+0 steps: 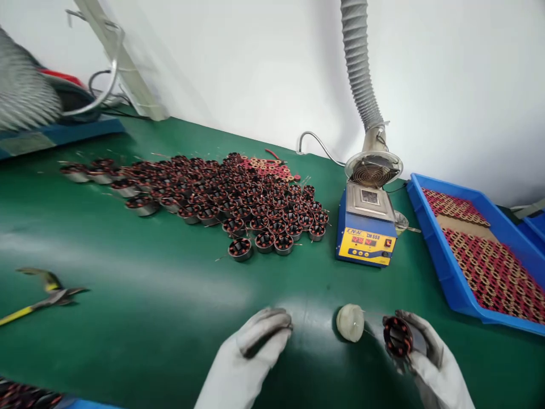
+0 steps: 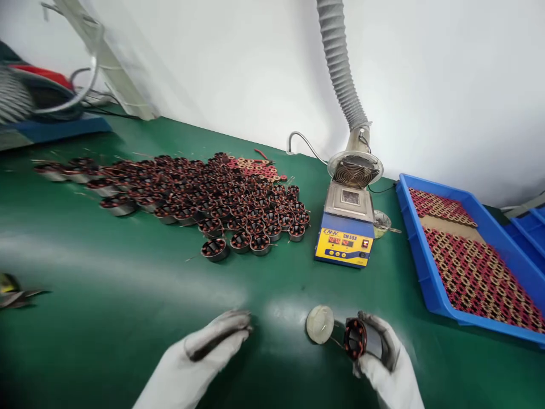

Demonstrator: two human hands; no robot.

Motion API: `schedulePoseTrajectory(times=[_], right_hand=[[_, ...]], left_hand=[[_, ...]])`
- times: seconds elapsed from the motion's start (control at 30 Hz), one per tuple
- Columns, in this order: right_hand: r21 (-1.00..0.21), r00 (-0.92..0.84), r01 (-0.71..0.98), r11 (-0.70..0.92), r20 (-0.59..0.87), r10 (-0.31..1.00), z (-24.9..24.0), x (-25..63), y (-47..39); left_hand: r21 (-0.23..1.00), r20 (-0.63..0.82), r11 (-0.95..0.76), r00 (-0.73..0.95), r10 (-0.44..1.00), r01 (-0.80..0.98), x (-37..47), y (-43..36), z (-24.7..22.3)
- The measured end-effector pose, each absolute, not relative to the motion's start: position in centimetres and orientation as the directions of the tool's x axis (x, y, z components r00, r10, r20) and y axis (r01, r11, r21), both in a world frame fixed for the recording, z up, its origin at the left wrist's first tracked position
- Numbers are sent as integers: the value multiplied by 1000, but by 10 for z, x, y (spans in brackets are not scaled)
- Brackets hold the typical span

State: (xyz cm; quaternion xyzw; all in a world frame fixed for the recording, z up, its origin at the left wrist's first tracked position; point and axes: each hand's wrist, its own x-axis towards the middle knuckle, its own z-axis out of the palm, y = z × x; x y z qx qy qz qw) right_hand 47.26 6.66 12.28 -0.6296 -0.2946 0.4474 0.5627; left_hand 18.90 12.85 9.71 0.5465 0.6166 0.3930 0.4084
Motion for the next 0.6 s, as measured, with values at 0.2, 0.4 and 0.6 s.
schedulePoseTrajectory(times=[0.2, 0.4, 0.6], right_hand=[[-960, 339, -11, -281, -267, 902, 107, 486, 84], [-946, 395, 148, -289, -211, 894, 99, 478, 81], [-807, 281, 459, -371, -264, 923, 127, 468, 89]], left_hand=[[489, 421, -550, 368, 829, 677, 170, 100, 58], [264, 547, -681, 475, 689, 683, 178, 106, 74], [225, 544, -693, 502, 673, 685, 181, 104, 68]])
